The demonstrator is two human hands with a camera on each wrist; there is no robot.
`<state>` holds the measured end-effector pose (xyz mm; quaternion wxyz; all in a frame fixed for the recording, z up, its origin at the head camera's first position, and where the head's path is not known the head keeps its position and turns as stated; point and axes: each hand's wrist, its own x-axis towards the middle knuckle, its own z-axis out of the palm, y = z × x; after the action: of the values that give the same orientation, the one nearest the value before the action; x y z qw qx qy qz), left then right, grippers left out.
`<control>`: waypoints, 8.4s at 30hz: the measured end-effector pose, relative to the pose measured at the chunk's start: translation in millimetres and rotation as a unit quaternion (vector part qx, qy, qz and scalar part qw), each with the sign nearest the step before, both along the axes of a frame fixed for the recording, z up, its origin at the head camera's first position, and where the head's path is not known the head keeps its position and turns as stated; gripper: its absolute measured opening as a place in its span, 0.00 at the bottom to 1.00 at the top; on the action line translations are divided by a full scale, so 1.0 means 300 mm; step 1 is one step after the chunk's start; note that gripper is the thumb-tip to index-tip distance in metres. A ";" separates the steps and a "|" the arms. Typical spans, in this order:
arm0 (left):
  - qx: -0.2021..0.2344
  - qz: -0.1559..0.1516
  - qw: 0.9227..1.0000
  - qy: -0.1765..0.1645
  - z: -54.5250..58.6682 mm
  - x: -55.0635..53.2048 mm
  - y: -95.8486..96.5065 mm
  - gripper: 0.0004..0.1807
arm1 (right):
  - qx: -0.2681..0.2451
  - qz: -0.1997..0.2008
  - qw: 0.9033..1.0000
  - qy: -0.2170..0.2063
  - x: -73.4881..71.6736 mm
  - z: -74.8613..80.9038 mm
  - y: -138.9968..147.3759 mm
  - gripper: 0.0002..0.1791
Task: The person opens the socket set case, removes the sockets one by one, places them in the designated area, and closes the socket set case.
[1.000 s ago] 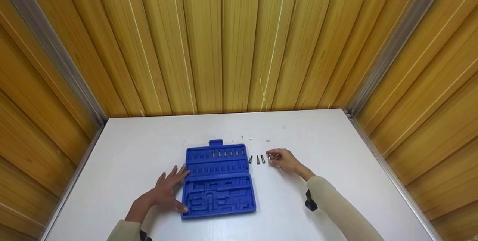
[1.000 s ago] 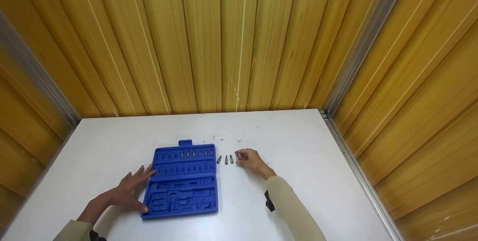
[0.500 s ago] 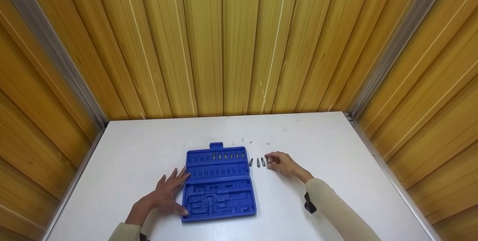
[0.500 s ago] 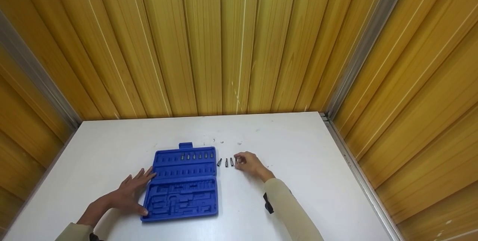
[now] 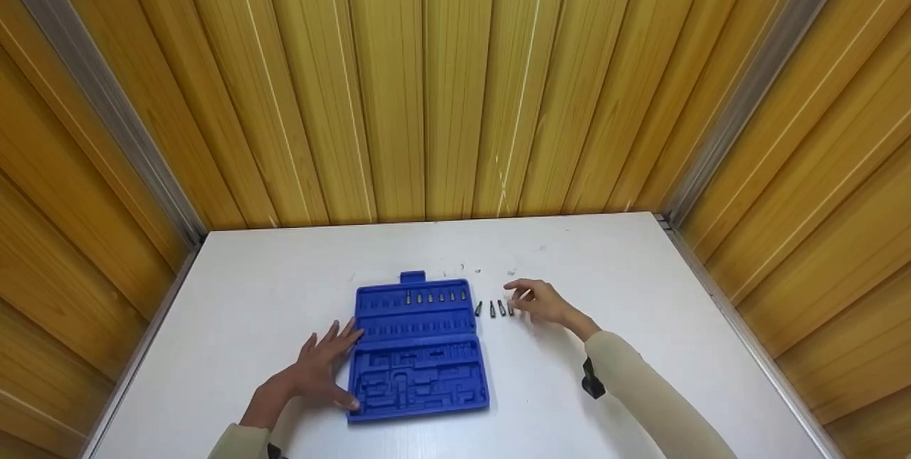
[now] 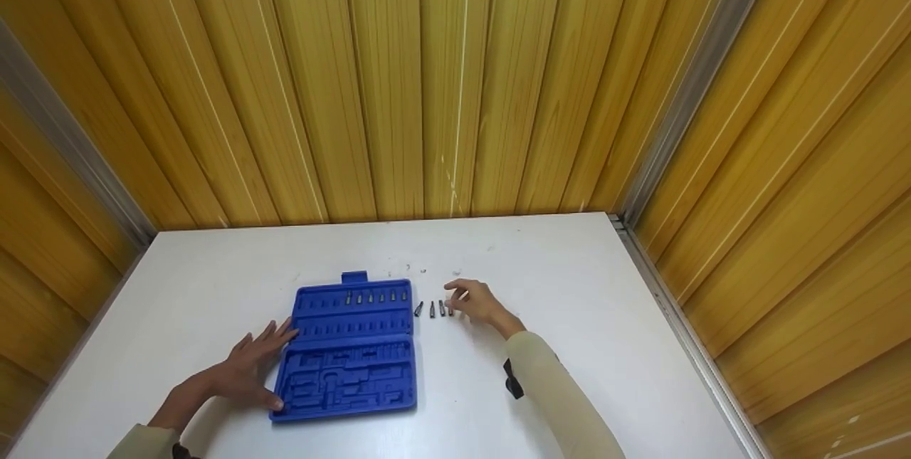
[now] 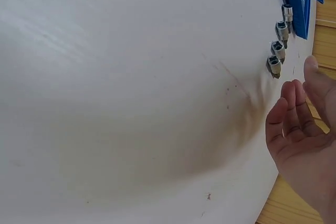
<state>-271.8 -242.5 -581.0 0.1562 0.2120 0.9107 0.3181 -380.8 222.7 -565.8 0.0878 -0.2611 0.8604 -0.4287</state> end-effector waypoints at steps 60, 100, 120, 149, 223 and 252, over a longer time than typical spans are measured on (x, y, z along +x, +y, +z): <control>0.002 0.004 1.000 0.000 -0.025 -0.012 -0.009 0.73 | 0.130 -0.104 0.986 0.034 -0.068 -0.051 -0.658 0.14; 0.000 -0.008 1.000 0.010 -0.008 0.003 -0.009 0.73 | 0.074 -0.048 0.996 -0.006 -0.063 -0.024 -0.644 0.12; -0.034 0.000 0.999 0.027 0.030 0.007 -0.003 0.73 | -0.080 0.000 0.994 -0.071 -0.038 0.003 -0.612 0.11; -0.014 0.004 1.000 0.012 0.029 0.007 -0.034 0.73 | -0.053 -0.044 0.993 -0.091 -0.031 0.070 -0.137 0.22; -0.024 0.022 0.999 -0.008 0.008 -0.001 -0.034 0.73 | 0.005 0.060 0.998 -0.025 -0.083 0.106 -0.279 0.25; 0.003 -0.005 1.000 0.002 0.012 0.004 -0.042 0.73 | 0.082 -0.066 0.992 0.068 -0.071 -0.039 -0.621 0.15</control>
<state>-270.6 -255.3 -577.5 0.1555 0.2175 0.9091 0.3194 -402.2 36.3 -577.6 0.0214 -0.2245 0.9119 -0.3430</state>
